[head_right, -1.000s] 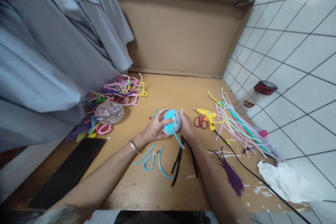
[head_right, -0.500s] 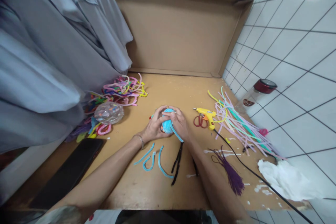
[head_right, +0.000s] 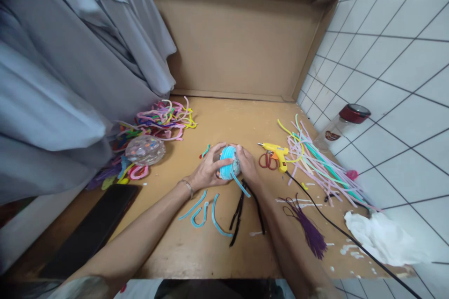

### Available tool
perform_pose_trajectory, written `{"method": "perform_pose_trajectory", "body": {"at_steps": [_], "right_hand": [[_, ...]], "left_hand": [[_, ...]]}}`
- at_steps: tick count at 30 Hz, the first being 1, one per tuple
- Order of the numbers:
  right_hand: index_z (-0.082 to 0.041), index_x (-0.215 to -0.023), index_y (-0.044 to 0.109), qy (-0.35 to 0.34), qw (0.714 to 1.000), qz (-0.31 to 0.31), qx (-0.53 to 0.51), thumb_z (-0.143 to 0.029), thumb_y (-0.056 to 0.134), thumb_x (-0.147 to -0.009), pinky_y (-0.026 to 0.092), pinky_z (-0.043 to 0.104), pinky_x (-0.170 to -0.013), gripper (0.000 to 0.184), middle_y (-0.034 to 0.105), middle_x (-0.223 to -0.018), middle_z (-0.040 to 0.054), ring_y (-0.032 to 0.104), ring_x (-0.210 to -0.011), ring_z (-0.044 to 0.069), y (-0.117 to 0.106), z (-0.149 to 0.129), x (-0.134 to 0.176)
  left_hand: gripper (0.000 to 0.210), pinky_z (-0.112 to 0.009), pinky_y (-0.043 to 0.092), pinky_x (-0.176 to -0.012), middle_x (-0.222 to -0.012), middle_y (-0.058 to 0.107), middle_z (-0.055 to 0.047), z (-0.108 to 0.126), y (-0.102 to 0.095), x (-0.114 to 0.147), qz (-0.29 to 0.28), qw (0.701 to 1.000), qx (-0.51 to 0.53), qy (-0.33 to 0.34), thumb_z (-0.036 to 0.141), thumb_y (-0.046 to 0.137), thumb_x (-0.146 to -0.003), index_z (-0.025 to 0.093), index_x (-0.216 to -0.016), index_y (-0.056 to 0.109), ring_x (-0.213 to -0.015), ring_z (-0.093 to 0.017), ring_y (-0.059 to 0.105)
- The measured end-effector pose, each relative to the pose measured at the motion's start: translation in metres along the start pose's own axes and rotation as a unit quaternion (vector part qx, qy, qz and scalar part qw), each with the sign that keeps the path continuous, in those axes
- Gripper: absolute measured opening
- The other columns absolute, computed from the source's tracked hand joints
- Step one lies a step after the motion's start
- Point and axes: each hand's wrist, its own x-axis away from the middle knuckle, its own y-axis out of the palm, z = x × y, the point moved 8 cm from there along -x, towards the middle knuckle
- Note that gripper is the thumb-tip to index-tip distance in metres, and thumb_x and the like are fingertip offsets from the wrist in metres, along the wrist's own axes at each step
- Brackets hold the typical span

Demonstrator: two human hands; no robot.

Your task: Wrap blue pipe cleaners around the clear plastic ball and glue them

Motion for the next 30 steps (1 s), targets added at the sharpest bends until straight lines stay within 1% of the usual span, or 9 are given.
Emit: {"method": "perform_pose_trajectory", "body": {"at_steps": [4, 8, 11, 14, 16, 18, 21, 25, 30], "right_hand": [[-0.028, -0.102, 0.079, -0.083, 0.995, -0.028, 0.05, -0.073, 0.044, -0.092, 0.045, 0.046, -0.113, 0.058, 0.068, -0.131, 0.0075, 0.059, -0.127, 0.027, 0.009, -0.028, 0.006], [-0.028, -0.098, 0.08, -0.097, 0.993, -0.045, 0.056, -0.073, 0.041, -0.093, 0.042, 0.045, -0.116, 0.059, 0.065, -0.136, 0.0062, 0.057, -0.13, 0.026, 0.013, -0.033, 0.008], [-0.029, -0.107, 0.078, -0.087, 0.995, -0.043, 0.03, -0.074, 0.042, -0.092, 0.04, 0.044, -0.117, 0.06, 0.064, -0.139, 0.0051, 0.055, -0.133, 0.026, 0.011, -0.025, 0.006], [-0.028, -0.121, 0.072, -0.03, 0.998, -0.024, -0.046, -0.077, 0.043, -0.09, 0.042, 0.046, -0.115, 0.066, 0.067, -0.136, 0.0058, 0.058, -0.13, 0.027, 0.005, -0.003, 0.001], [-0.026, -0.121, 0.072, 0.012, 0.995, -0.009, -0.095, -0.081, 0.043, -0.087, 0.045, 0.047, -0.112, 0.07, 0.071, -0.13, 0.0065, 0.062, -0.125, 0.028, 0.002, 0.012, -0.001], [-0.026, -0.117, 0.073, 0.033, 0.993, -0.005, -0.114, -0.083, 0.043, -0.084, 0.047, 0.048, -0.11, 0.072, 0.074, -0.123, 0.0066, 0.065, -0.121, 0.029, 0.002, 0.021, -0.003], [-0.026, -0.11, 0.075, 0.027, 0.995, -0.011, -0.095, -0.081, 0.046, -0.084, 0.048, 0.046, -0.107, 0.068, 0.075, -0.117, 0.0063, 0.066, -0.117, 0.029, 0.004, 0.02, -0.004], [-0.026, -0.108, 0.075, 0.009, 0.998, -0.007, -0.069, -0.08, 0.048, -0.084, 0.049, 0.045, -0.106, 0.065, 0.075, -0.119, 0.0065, 0.066, -0.117, 0.029, 0.005, 0.014, -0.002], [-0.025, -0.106, 0.074, 0.022, 0.997, 0.016, -0.076, -0.081, 0.051, -0.082, 0.05, 0.046, -0.105, 0.065, 0.075, -0.118, 0.0067, 0.066, -0.116, 0.029, 0.002, 0.015, -0.001]], "left_hand": [[0.07, -0.057, 0.048, -0.107, -0.156, 0.028, -0.019, -0.006, -0.001, -0.001, 0.012, 1.0, 0.012, -0.026, 0.03, 0.085, -0.068, 0.026, -0.131, 0.055, -0.144, -0.039, 0.04], [0.069, -0.055, 0.048, -0.107, -0.153, 0.032, -0.018, -0.005, -0.004, -0.003, 0.034, 0.999, 0.025, -0.019, 0.031, 0.084, -0.069, 0.026, -0.132, 0.054, -0.142, -0.037, 0.042], [0.072, -0.053, 0.047, -0.108, -0.149, 0.035, -0.018, -0.006, -0.007, -0.004, 0.051, 0.997, 0.039, -0.036, 0.032, 0.085, -0.068, 0.025, -0.132, 0.053, -0.14, -0.036, 0.045], [0.078, -0.053, 0.046, -0.109, -0.145, 0.04, -0.017, -0.011, -0.007, -0.003, 0.053, 0.995, 0.046, -0.075, 0.038, 0.086, -0.065, 0.025, -0.133, 0.052, -0.137, -0.035, 0.047], [0.081, -0.053, 0.045, -0.11, -0.144, 0.041, -0.016, -0.014, -0.006, -0.002, 0.056, 0.992, 0.063, -0.099, 0.041, 0.087, -0.063, 0.025, -0.134, 0.051, -0.136, -0.035, 0.047], [0.084, -0.053, 0.044, -0.111, -0.143, 0.043, -0.016, -0.015, -0.007, -0.002, 0.06, 0.986, 0.094, -0.12, 0.041, 0.088, -0.061, 0.025, -0.134, 0.051, -0.136, -0.035, 0.048], [0.086, -0.051, 0.043, -0.112, -0.14, 0.048, -0.016, -0.019, -0.006, -0.002, 0.06, 0.975, 0.145, -0.16, 0.039, 0.09, -0.058, 0.023, -0.133, 0.052, -0.133, -0.034, 0.05], [0.086, -0.051, 0.042, -0.112, -0.135, 0.054, -0.014, -0.024, -0.003, -0.003, 0.054, 0.958, 0.19, -0.209, 0.04, 0.092, -0.054, 0.022, -0.129, 0.054, -0.13, -0.033, 0.052], [0.083, -0.047, 0.043, -0.109, -0.13, 0.057, -0.011, -0.032, 0.002, -0.002, 0.04, 0.938, 0.231, -0.257, 0.04, 0.092, -0.054, 0.021, -0.126, 0.056, -0.123, -0.032, 0.056]]}}
